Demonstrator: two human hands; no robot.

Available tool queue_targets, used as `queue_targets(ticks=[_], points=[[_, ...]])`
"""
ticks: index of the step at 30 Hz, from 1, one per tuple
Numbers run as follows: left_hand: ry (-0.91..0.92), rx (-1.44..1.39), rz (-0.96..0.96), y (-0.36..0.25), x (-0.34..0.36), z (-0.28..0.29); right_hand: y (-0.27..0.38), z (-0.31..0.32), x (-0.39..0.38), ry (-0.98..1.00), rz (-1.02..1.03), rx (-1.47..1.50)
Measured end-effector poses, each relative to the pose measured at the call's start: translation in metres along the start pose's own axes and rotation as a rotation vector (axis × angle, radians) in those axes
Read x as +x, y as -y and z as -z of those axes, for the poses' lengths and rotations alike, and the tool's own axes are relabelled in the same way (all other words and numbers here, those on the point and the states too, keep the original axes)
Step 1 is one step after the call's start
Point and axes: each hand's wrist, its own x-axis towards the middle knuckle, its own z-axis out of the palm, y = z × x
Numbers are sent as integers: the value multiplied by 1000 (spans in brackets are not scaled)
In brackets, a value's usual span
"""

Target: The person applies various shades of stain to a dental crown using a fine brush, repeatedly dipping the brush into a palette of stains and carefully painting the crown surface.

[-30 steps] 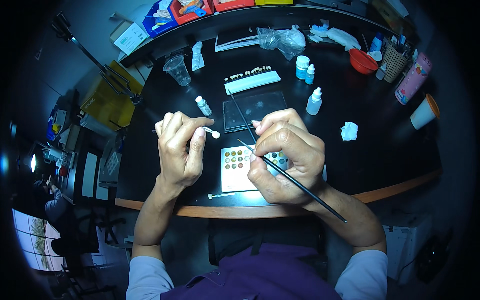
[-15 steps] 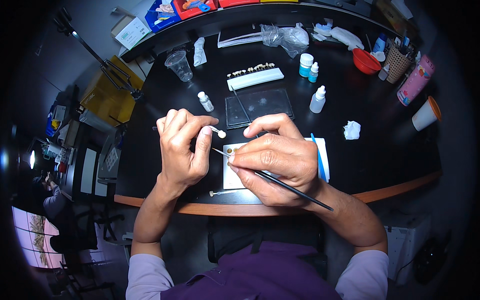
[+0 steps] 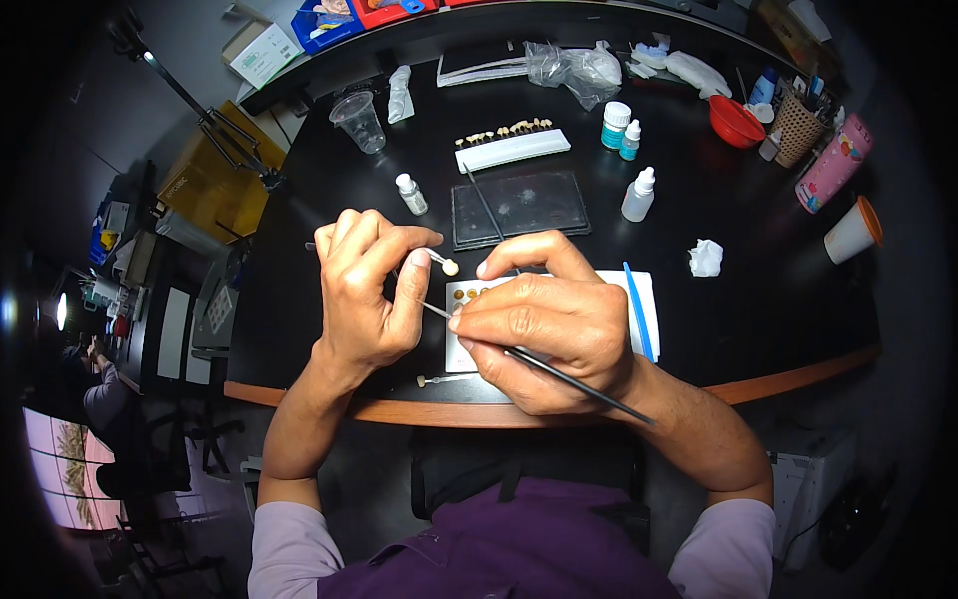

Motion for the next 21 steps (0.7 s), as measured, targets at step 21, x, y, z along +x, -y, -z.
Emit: queue_targets(ticks=[21], points=[[-15, -71, 135, 26, 6, 15, -14, 36, -3, 149, -735, 139]])
